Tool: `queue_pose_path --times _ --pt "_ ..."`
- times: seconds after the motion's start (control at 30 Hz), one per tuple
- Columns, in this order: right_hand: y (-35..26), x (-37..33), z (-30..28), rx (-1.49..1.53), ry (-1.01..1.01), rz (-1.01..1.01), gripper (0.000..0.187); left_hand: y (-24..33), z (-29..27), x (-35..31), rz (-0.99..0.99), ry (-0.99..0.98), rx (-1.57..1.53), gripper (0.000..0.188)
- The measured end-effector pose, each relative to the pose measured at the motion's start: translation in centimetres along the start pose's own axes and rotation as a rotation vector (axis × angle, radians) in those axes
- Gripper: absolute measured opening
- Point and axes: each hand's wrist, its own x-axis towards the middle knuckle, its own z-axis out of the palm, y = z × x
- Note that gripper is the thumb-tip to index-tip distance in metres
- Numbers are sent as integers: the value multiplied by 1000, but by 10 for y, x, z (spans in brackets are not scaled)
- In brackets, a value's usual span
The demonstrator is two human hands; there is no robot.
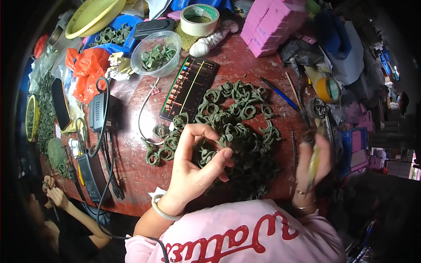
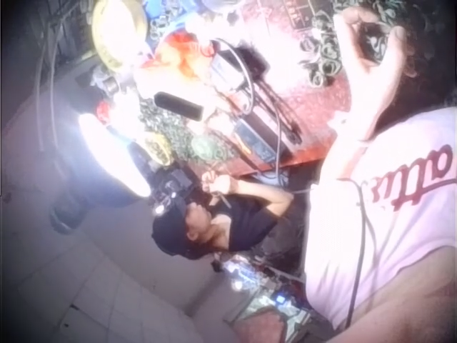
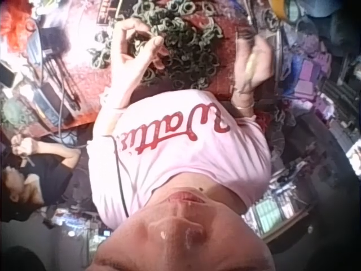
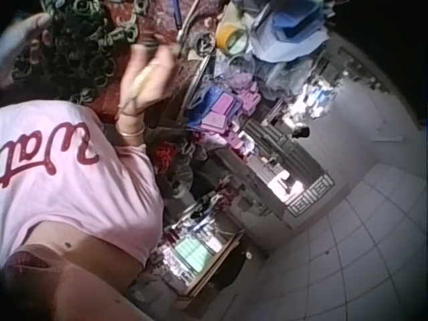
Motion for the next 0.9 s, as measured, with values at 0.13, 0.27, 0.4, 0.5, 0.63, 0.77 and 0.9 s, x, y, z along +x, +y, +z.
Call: queue_pose_path --times 0.13,0.27,0.4,0.5,0.63,0.77,0.9 --pt "-34 10 14 66 -128 -257 39 -5 -4 2 36 30 40 32" --pt "-30 0 17 177 -169 -243 36 -9 -6 2 113 25 169 33" --pt "-31 2 21 237 -249 -246 38 -14 -6 3 254 89 353 31" --pt "-32 0 24 215 -263 -277 41 -9 -2 2 156 109 187 31" --pt "-31 -2 25 201 -304 -240 39 -9 -1 2 165 109 187 31" --pt "-31 -2 25 193 -295 -258 43 -9 0 2 180 110 199 31" --pt "-31 -2 25 196 -291 -264 43 -9 -3 2 157 100 207 31"
